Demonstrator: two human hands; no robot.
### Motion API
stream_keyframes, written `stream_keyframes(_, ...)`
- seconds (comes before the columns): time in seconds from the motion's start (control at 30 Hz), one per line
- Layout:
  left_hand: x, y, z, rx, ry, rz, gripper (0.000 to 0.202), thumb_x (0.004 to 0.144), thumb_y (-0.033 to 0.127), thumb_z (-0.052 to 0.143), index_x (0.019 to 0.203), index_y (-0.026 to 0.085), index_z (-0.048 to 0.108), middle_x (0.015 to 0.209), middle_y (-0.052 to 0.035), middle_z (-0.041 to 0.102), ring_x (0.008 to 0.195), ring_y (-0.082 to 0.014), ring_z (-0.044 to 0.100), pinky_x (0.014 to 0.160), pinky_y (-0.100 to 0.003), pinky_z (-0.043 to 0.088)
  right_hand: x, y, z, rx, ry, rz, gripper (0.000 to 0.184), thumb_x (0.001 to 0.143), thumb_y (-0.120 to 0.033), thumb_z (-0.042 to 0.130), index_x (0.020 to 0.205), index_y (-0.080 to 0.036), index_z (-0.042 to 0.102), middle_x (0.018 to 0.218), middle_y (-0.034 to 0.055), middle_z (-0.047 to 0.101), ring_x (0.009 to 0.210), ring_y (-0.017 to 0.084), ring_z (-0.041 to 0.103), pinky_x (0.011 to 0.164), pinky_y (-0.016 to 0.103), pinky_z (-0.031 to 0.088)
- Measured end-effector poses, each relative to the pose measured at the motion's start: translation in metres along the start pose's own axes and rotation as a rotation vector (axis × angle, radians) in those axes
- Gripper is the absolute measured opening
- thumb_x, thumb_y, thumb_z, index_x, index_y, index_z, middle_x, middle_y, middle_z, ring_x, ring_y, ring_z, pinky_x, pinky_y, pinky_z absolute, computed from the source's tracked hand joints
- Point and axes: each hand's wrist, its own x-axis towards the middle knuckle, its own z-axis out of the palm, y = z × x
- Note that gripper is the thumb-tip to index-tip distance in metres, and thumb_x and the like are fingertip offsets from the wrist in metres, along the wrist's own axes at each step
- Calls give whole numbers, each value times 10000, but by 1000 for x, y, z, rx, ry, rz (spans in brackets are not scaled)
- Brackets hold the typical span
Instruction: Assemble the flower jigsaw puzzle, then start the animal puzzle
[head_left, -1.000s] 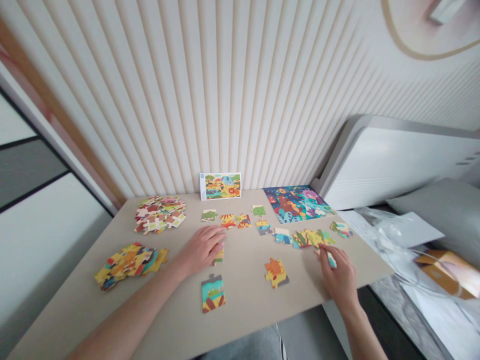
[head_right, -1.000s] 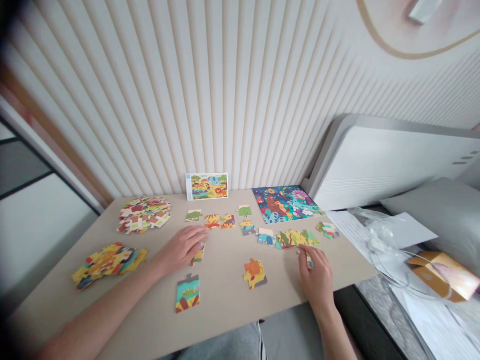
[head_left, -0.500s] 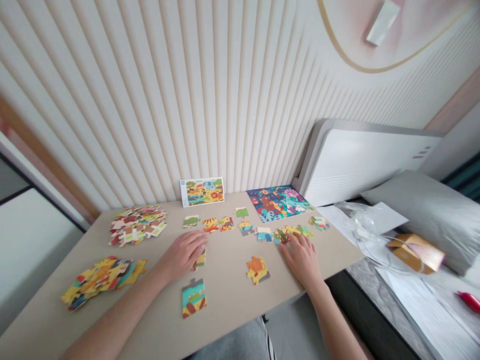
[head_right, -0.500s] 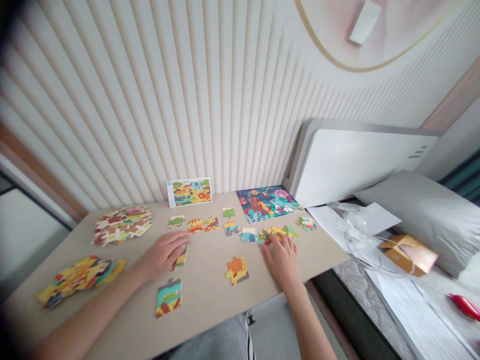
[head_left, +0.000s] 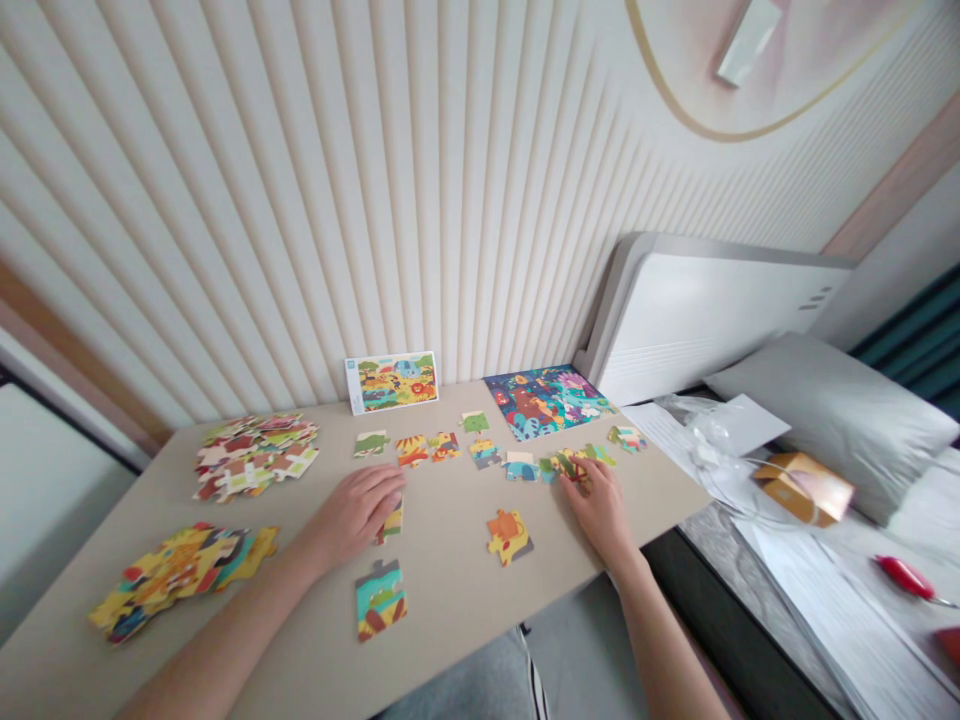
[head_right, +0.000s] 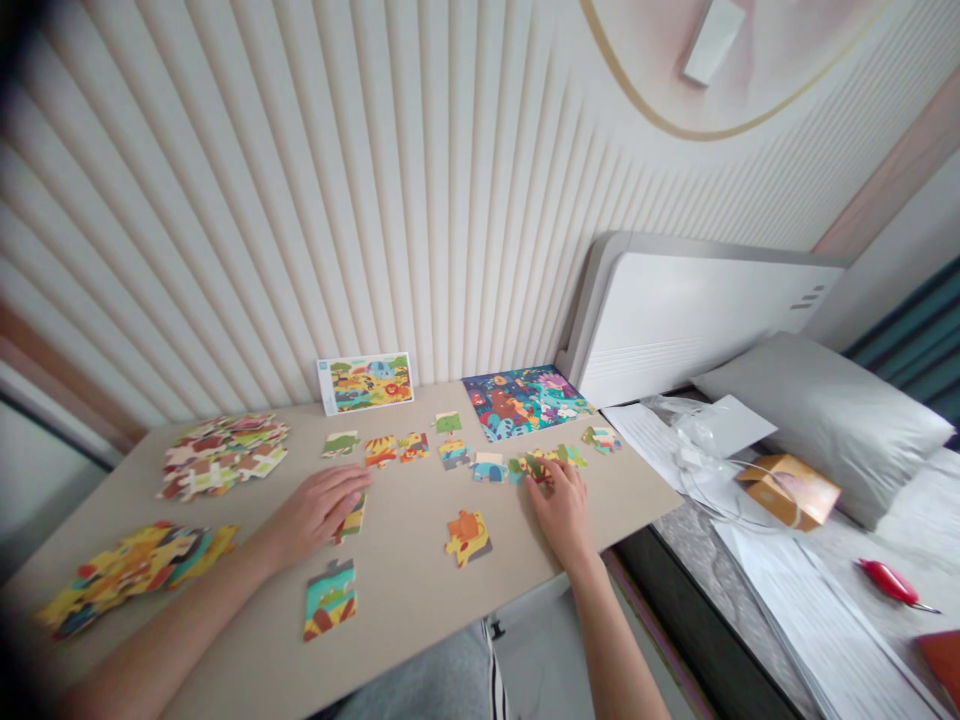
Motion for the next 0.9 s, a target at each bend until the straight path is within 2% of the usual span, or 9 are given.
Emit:
stream_keyframes(0.1,0,2,-2,-5,-4,-9,378,1035,366,414,1283,242,672,1361,-53,649,1290,-240,561,1143,-452,422,6,27,-8,-22,165,114,455,889,-521,584,1193,-203,697,1132,130,665,1061,296,594,971,446,428)
stream_keyframes(0.17,1,3,-2,-8,-11,-14,380,1034,366,417,1293,243,666,1369,-50,643,1296,-240,556,1146,-451,420,9,48,-17,-90,209,169,499,868,-565,587,1183,-197,708,1127,140,662,1068,316,581,976,467,409)
stream_keyframes(0.3,1,4,-2,-12,10,-19,383,1028,388,426,1280,248,678,1353,-57,654,1271,-244,577,1132,-453,437,10,80,-29,-134,197,198,572,842,-627,578,1160,-173,720,1101,156,660,1037,321,574,963,466,403)
stream_keyframes(0.43,1,6,-3,3,11,-3,381,1033,375,417,1289,249,668,1350,-60,655,1268,-243,576,1134,-461,430,8,86,-26,-153,108,173,550,859,-611,565,1164,-181,721,1102,144,664,1043,312,578,962,458,403)
stream_keyframes(0.57,-2,7,-10,62,48,-19,355,1019,349,441,1275,242,661,1318,-68,666,1251,-256,582,1117,-461,434,3,76,-22,-176,103,145,503,891,-576,550,1172,-193,715,1159,143,658,1086,325,583,964,477,409)
stream_keyframes(0.7,-6,6,-20,155,188,-165,299,995,332,471,1160,215,690,1190,-95,701,1129,-271,633,1026,-451,485,-9,48,-19,-99,133,14,410,949,-512,510,1118,-205,722,1181,131,662,1117,306,590,999,476,418)
stream_keyframes(0.8,-7,5,-25,187,218,-222,263,985,290,467,1088,206,694,1120,-92,709,1064,-261,645,985,-438,497,-19,15,-14,-36,49,-137,343,981,-446,491,1096,-224,725,1187,115,665,1108,279,604,1004,450,441)
stream_keyframes(0.9,-7,8,-24,180,193,-208,251,983,275,465,1052,215,699,1084,-84,710,1046,-248,643,959,-417,498,-27,-23,-10,-30,-100,-255,302,992,-404,493,1105,-250,728,1163,100,679,1075,272,623,987,445,458)
